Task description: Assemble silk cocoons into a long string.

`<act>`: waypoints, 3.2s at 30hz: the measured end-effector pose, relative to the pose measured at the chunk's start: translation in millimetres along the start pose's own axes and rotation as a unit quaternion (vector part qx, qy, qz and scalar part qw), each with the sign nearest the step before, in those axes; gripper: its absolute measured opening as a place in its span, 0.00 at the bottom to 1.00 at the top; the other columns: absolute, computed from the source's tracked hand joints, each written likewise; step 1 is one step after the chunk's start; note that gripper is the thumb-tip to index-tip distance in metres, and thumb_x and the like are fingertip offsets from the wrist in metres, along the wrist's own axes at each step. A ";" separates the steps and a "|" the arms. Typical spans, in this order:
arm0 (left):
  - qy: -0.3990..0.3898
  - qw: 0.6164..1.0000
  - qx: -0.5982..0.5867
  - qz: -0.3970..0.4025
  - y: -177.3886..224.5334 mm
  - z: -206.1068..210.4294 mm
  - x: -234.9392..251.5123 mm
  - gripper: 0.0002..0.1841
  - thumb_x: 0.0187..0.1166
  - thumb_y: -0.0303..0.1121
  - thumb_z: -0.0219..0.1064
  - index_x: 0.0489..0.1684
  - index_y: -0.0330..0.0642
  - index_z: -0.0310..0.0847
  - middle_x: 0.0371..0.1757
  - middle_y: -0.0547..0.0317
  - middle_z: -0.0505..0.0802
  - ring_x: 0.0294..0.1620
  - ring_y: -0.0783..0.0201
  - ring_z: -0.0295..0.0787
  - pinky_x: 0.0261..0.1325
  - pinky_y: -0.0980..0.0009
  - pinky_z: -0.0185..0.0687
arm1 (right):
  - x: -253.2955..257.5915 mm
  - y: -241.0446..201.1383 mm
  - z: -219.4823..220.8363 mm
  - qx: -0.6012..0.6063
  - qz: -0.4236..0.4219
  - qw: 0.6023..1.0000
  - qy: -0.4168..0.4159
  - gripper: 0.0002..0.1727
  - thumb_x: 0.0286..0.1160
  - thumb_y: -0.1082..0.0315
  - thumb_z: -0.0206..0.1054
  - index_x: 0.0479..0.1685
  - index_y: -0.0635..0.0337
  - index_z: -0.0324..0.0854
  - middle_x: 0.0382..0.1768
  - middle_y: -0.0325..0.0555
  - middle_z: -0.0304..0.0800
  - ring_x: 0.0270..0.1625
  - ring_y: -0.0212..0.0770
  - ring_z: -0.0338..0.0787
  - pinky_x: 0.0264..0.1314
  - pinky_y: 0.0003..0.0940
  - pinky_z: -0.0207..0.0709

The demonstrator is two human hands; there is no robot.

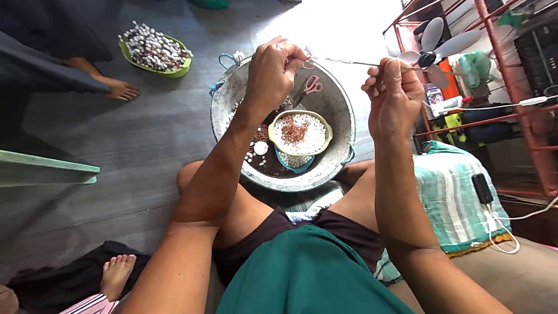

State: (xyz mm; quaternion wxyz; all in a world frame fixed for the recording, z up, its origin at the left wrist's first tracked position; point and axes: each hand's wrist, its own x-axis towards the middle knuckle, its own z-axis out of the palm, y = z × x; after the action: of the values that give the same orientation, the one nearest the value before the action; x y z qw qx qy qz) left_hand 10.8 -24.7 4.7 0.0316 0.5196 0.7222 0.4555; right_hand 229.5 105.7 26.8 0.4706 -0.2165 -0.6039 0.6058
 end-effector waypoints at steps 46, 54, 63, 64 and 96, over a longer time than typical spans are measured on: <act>0.000 0.999 0.028 0.037 2.5 0.5 -2.8 0.10 0.85 0.32 0.63 0.48 0.47 0.92 0.47 0.57 0.90 0.44 0.61 0.89 0.50 0.58 0.84 | 1.8 -9.6 -14.4 -0.048 -0.038 0.994 -0.089 0.11 0.92 0.70 0.55 0.50 0.61 0.84 0.42 0.44 0.94 0.42 0.39 0.94 0.52 0.38 0.90; -0.014 0.998 0.049 0.036 6.3 -2.5 -3.4 0.10 0.84 0.31 0.62 0.48 0.47 0.92 0.48 0.55 0.91 0.47 0.57 0.90 0.52 0.55 0.84 | 5.1 -15.0 -16.0 -0.054 -0.054 0.992 -0.102 0.10 0.91 0.71 0.55 0.50 0.60 0.83 0.42 0.42 0.94 0.43 0.38 0.94 0.53 0.38 0.90; -0.015 0.998 0.053 0.037 6.9 -2.4 -3.9 0.11 0.84 0.31 0.61 0.48 0.48 0.92 0.48 0.56 0.91 0.46 0.57 0.89 0.50 0.55 0.83 | 3.7 -18.2 -16.2 -0.066 -0.057 0.989 -0.116 0.10 0.91 0.72 0.55 0.50 0.60 0.83 0.43 0.43 0.94 0.44 0.39 0.94 0.55 0.41 0.90; -0.014 0.998 0.051 0.037 6.8 -2.1 -3.8 0.11 0.84 0.32 0.61 0.49 0.48 0.92 0.48 0.56 0.91 0.46 0.58 0.89 0.50 0.55 0.83 | 3.8 -18.6 -16.2 -0.064 -0.058 0.990 -0.114 0.10 0.91 0.72 0.55 0.50 0.60 0.83 0.42 0.43 0.94 0.44 0.40 0.94 0.54 0.41 0.90; -0.019 0.997 0.053 0.045 7.6 -1.8 -5.0 0.10 0.84 0.32 0.62 0.49 0.48 0.92 0.46 0.56 0.90 0.42 0.58 0.88 0.48 0.55 0.83 | 3.5 -19.3 -15.8 -0.089 -0.066 0.988 -0.110 0.09 0.90 0.72 0.56 0.51 0.61 0.83 0.41 0.41 0.94 0.43 0.39 0.94 0.55 0.40 0.91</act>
State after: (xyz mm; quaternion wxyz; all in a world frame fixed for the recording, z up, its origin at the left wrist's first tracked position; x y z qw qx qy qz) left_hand 17.6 -29.4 8.9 -0.0031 0.5609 0.7205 0.4077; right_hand 246.9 113.6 43.2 0.4189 -0.1492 -0.7165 0.5374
